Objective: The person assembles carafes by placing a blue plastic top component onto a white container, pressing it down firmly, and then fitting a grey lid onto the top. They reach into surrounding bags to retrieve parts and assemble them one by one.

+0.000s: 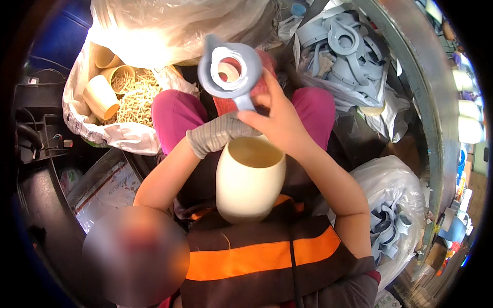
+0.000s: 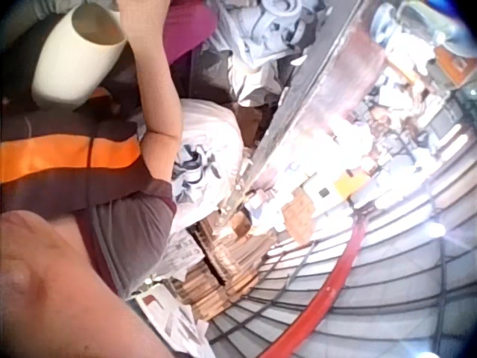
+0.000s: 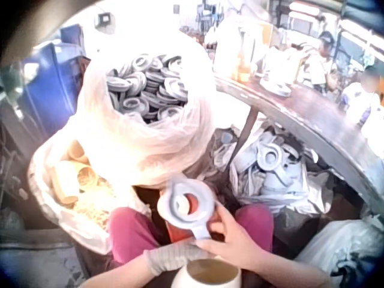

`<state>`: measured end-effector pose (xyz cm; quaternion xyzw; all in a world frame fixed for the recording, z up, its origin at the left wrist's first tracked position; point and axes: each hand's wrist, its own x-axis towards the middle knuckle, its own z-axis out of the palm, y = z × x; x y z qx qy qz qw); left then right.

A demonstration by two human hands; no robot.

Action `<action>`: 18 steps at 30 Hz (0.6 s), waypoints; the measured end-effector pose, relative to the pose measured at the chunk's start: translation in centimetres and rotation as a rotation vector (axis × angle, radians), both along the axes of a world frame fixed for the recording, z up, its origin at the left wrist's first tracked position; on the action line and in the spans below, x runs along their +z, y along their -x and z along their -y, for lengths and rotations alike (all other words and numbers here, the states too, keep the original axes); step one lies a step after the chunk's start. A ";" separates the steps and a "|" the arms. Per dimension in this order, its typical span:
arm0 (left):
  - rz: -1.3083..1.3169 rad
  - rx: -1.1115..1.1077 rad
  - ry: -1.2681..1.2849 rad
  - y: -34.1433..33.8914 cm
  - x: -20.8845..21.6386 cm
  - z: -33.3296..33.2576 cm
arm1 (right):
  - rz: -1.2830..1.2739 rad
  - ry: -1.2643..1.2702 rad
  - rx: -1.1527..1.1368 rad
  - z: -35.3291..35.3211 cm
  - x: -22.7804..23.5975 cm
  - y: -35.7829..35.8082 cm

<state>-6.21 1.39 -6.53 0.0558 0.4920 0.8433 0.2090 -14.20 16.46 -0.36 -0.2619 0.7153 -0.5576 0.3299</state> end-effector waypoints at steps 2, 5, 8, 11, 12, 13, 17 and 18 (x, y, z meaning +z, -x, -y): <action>-0.051 0.029 -0.060 0.4 -1.3 -0.8 | -0.116 -0.017 -0.074 0.6 0.9 0.3; 0.095 -0.006 -0.279 -0.4 1.6 0.0 | -0.304 -0.020 -0.235 -1.3 1.9 2.7; 0.183 0.045 -0.325 -1.2 0.1 0.5 | 0.058 -0.001 -0.159 -4.4 2.4 4.4; 0.235 0.090 -0.379 -1.6 -0.5 0.6 | 0.019 -0.027 -0.132 -5.4 2.4 3.6; 0.237 0.091 -0.394 -1.7 -0.9 0.7 | -0.122 -0.044 -0.131 -4.9 2.6 2.6; 0.239 0.091 -0.410 -1.7 -1.2 0.8 | -0.263 -0.061 -0.129 -4.7 2.6 2.0; 0.215 0.208 -0.322 -2.5 -1.1 0.6 | -0.157 -0.019 -0.203 -5.7 2.4 2.1; 0.298 0.271 -0.386 -2.8 -0.8 0.3 | -0.037 -0.010 -0.240 -6.0 2.5 2.1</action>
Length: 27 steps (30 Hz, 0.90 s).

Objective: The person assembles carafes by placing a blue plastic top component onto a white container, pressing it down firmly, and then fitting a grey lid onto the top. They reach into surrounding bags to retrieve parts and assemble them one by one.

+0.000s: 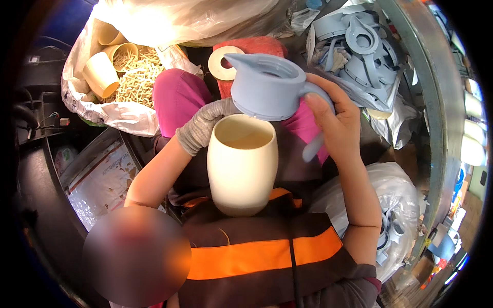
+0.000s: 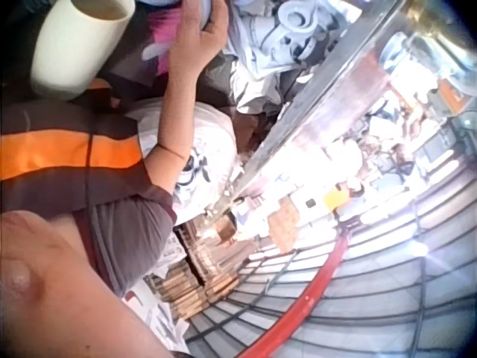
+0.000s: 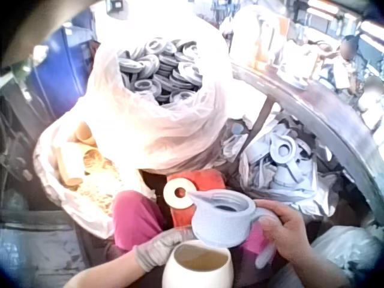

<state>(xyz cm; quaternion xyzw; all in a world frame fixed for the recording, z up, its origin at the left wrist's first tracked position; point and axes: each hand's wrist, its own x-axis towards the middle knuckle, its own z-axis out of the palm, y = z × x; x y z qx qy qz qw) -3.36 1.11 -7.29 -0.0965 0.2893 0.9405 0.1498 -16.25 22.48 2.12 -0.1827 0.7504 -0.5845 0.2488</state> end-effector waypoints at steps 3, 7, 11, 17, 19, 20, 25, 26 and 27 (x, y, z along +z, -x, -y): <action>0.058 0.036 -0.433 0.6 -0.6 0.2 | 0.163 0.049 0.000 0.0 -1.2 -0.7; 0.103 0.167 -0.430 0.4 -0.3 -0.4 | 0.334 0.008 0.042 0.7 -1.3 -1.4; 0.162 0.219 -0.373 0.1 -0.8 -0.6 | 0.317 -0.043 0.024 1.4 -2.0 -1.6; 0.238 0.251 -0.169 -0.1 0.3 -1.0 | 0.317 -0.066 0.055 1.8 -3.3 -1.7; 0.259 0.210 -0.188 -0.2 -0.3 -0.9 | 0.320 -0.115 0.091 1.4 -3.3 -1.2; 0.164 0.193 -0.148 -0.4 -0.4 -0.8 | 0.322 -0.140 0.108 1.2 -3.3 -1.0; -0.139 0.019 0.181 -1.6 -0.8 -0.4 | 0.016 -0.151 0.140 0.9 -4.0 -2.0; -0.157 0.005 0.197 -1.6 -0.7 -0.1 | 0.003 -0.144 0.141 0.9 -4.2 -2.3; -0.169 -0.003 0.237 -1.6 -0.5 0.1 | -0.021 -0.131 0.142 0.9 -4.4 -2.4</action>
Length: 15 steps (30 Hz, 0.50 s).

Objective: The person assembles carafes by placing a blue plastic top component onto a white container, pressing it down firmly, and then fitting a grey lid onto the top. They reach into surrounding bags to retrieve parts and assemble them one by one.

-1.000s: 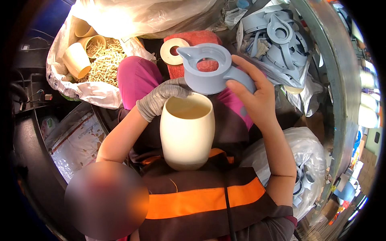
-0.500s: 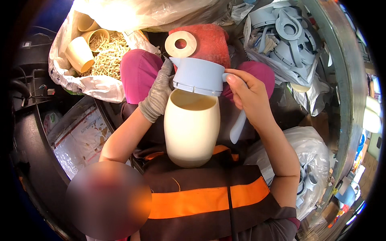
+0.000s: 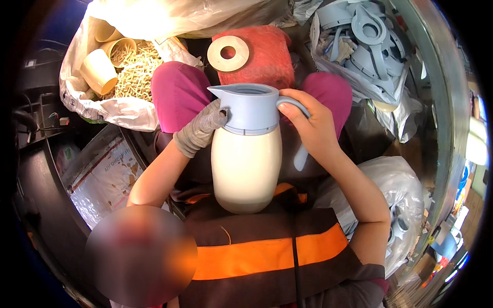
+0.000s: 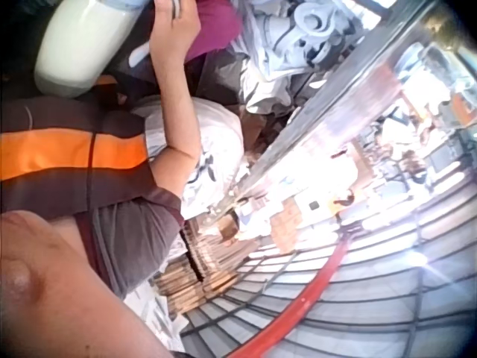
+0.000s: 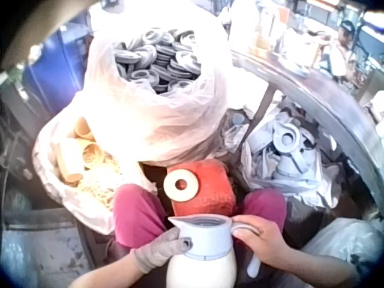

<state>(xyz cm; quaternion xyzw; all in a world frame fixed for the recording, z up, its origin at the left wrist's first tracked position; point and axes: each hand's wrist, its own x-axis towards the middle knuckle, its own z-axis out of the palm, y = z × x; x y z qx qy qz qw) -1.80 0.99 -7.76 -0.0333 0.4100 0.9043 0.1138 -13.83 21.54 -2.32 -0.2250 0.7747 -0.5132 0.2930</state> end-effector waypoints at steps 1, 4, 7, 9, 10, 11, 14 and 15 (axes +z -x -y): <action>-0.012 -0.007 0.041 0.1 0.2 0.1 | -0.024 0.015 0.003 0.1 -0.3 -0.1; 0.000 -0.020 0.127 0.2 1.2 0.4 | -0.051 0.036 0.005 0.2 -1.3 -0.4; 0.046 0.006 0.181 -0.1 1.1 -0.1 | -0.114 0.019 0.042 -0.1 -2.1 -0.2; 0.068 -0.006 0.198 -0.1 1.5 -0.6 | -0.007 -0.063 0.074 -0.6 -1.7 0.0; 0.073 -0.025 0.200 -0.2 2.0 -0.6 | 0.129 -0.132 0.095 -0.7 -0.8 0.4; 0.078 -0.045 0.202 -0.1 2.3 -0.6 | 0.265 -0.201 0.117 -0.8 0.2 0.8; 0.066 -0.127 0.247 -0.1 2.3 -0.5 | 0.674 -0.174 0.272 -1.0 1.7 3.2; 0.018 -0.058 0.227 -0.3 2.9 -1.0 | 0.664 -0.154 0.303 -1.1 1.7 3.4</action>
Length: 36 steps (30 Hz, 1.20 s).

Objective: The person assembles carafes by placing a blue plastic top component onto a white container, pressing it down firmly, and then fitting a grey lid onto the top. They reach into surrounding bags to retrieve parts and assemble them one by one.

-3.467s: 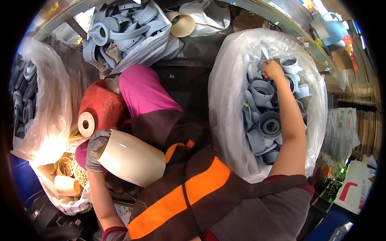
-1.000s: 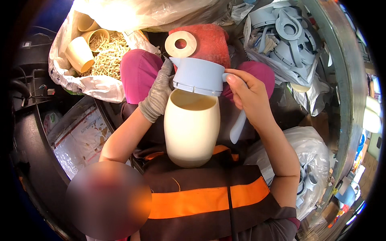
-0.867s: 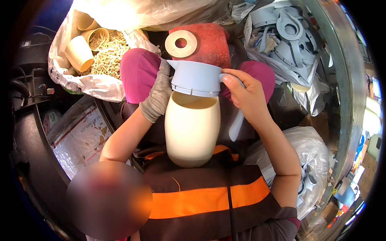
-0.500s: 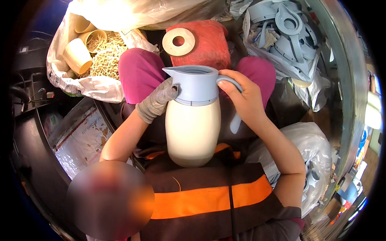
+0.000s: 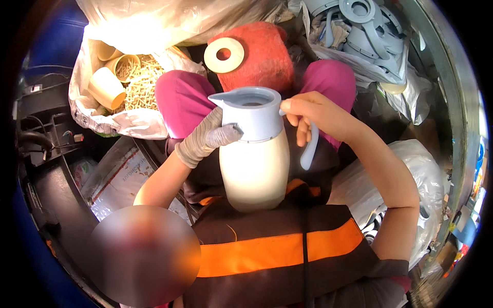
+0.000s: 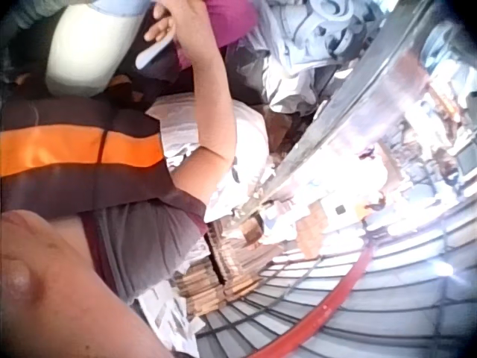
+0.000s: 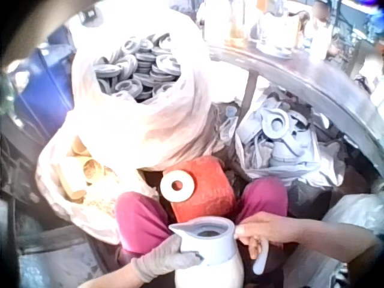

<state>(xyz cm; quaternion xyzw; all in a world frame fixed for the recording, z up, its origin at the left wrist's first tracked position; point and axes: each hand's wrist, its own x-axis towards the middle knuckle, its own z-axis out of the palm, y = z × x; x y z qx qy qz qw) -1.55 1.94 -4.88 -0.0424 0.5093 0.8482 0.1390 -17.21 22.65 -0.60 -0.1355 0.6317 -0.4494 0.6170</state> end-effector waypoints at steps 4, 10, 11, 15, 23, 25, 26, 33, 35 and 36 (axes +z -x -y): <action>-0.004 0.005 -0.395 4.1 -2.8 4.3 | -0.188 0.042 -0.011 -1.0 0.5 0.0; -0.072 -0.079 1.992 12.0 -5.7 4.7 | -0.276 0.122 -0.255 -4.5 2.1 0.9; -0.030 -0.084 2.017 12.6 -6.1 4.5 | -0.287 0.104 -0.248 -4.5 2.2 1.0; 0.063 0.066 1.810 12.7 -5.1 5.4 | -0.325 0.078 -0.306 -4.7 2.2 1.6; -0.282 0.646 0.913 10.2 11.3 9.3 | -0.887 0.304 -0.377 2.9 3.0 5.3; -0.435 0.600 1.153 11.0 14.5 8.0 | -1.243 0.513 -0.275 5.3 -0.1 5.7; -0.552 0.540 1.293 11.5 15.1 7.0 | -1.260 0.508 -0.249 5.6 -0.8 5.6; -0.641 0.123 1.890 13.4 11.6 3.1 | -1.413 0.512 -0.211 3.9 -2.6 5.3; -0.659 0.123 1.900 13.6 11.8 2.9 | -1.503 0.329 -0.131 2.6 -3.7 5.2; -0.678 0.121 1.906 13.7 12.0 2.8 | -1.469 0.206 -0.122 2.4 -4.0 4.7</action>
